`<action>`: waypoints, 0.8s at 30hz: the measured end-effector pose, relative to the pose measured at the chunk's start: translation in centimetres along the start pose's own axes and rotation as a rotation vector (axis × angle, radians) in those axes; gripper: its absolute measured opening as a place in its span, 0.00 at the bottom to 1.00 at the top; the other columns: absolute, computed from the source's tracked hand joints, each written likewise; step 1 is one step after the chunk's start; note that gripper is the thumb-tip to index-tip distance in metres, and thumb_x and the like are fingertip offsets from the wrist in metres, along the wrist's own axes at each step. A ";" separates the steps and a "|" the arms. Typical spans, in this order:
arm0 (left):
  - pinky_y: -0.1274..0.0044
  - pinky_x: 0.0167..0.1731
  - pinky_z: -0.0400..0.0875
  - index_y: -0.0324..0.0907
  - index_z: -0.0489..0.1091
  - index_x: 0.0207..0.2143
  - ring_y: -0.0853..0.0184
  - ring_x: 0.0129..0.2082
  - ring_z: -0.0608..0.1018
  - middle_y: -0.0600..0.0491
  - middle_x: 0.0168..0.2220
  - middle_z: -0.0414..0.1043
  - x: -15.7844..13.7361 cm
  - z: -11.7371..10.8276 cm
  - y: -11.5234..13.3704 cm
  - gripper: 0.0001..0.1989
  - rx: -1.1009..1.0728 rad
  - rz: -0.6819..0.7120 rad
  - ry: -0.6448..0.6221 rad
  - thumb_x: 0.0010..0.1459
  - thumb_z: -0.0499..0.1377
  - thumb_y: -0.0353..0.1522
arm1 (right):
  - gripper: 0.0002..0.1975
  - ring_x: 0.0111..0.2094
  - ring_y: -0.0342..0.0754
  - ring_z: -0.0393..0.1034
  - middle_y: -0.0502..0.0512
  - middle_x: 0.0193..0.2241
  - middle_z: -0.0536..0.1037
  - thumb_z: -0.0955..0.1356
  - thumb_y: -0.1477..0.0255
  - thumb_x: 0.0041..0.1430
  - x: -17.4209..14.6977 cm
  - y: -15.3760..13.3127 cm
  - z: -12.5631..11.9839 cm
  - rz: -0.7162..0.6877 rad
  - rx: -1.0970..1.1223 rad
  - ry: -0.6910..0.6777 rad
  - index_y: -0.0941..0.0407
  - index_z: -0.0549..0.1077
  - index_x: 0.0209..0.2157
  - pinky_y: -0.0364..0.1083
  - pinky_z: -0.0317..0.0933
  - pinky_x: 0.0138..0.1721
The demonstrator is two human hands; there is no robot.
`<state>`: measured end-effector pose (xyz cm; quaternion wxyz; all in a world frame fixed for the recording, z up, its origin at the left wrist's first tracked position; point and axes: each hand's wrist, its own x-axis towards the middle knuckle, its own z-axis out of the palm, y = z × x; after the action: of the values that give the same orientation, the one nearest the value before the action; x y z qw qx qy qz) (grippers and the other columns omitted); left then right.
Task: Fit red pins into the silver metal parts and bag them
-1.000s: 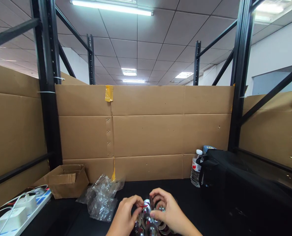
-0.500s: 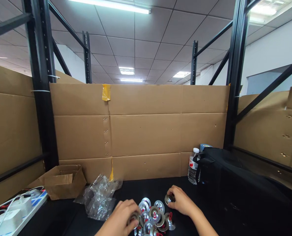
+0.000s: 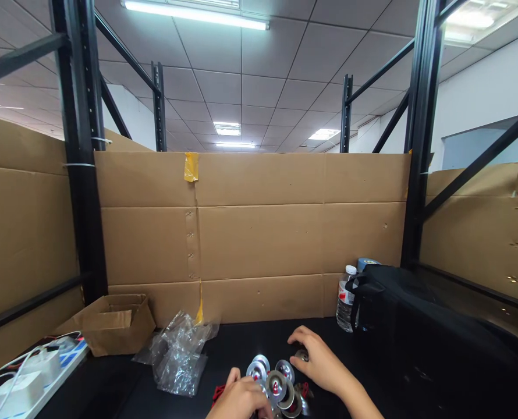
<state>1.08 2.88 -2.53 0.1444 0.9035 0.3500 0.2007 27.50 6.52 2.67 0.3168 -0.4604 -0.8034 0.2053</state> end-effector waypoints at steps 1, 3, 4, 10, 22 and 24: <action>0.73 0.39 0.55 0.51 0.79 0.32 0.65 0.36 0.79 0.55 0.31 0.82 -0.2 -0.5 0.3 0.15 -0.019 0.007 0.016 0.65 0.59 0.47 | 0.15 0.45 0.51 0.72 0.56 0.44 0.77 0.71 0.72 0.52 -0.1 -0.7 0.1 -0.006 0.068 -0.018 0.55 0.78 0.43 0.48 0.64 0.48; 0.74 0.39 0.56 0.49 0.78 0.33 0.66 0.37 0.79 0.56 0.33 0.82 -0.6 -1.8 1.1 0.11 -0.060 0.020 0.069 0.62 0.64 0.45 | 0.15 0.39 0.49 0.74 0.56 0.41 0.79 0.73 0.68 0.53 -0.3 -1.8 0.5 0.017 0.270 -0.151 0.55 0.79 0.44 0.46 0.66 0.41; 0.73 0.40 0.56 0.48 0.77 0.34 0.65 0.38 0.78 0.56 0.35 0.81 -0.8 -2.4 1.5 0.10 -0.069 0.007 0.121 0.62 0.64 0.44 | 0.17 0.37 0.49 0.75 0.56 0.40 0.80 0.74 0.66 0.52 -0.4 -2.3 0.8 0.032 0.382 -0.252 0.56 0.79 0.44 0.46 0.67 0.39; 0.72 0.43 0.62 0.45 0.75 0.35 0.63 0.40 0.76 0.51 0.35 0.79 -1.3 -3.9 2.7 0.11 -0.117 -0.005 0.380 0.67 0.58 0.40 | 0.26 0.34 0.47 0.77 0.54 0.35 0.82 0.82 0.64 0.35 -0.6 -3.0 3.2 0.127 0.773 -0.487 0.58 0.79 0.39 0.46 0.67 0.41; 0.71 0.43 0.70 0.47 0.77 0.39 0.60 0.41 0.77 0.49 0.39 0.76 -1.0 -2.7 2.5 0.10 -0.092 -0.043 0.525 0.63 0.61 0.42 | 0.33 0.34 0.42 0.73 0.50 0.37 0.77 0.85 0.70 0.26 -0.9 -3.8 6.4 0.060 1.170 -0.370 0.55 0.68 0.34 0.41 0.64 0.37; 0.72 0.43 0.69 0.45 0.76 0.38 0.60 0.41 0.77 0.50 0.38 0.76 -1.0 -2.7 2.6 0.09 -0.077 -0.086 0.559 0.62 0.62 0.41 | 0.34 0.32 0.41 0.72 0.50 0.39 0.75 0.85 0.69 0.27 -0.9 -4.4 6.6 0.046 1.222 -0.334 0.55 0.66 0.35 0.40 0.63 0.33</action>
<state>0.64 0.63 0.61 0.0847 0.7913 0.4063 0.4489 20.58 3.35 0.38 0.3882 -0.1754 -0.5697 0.7029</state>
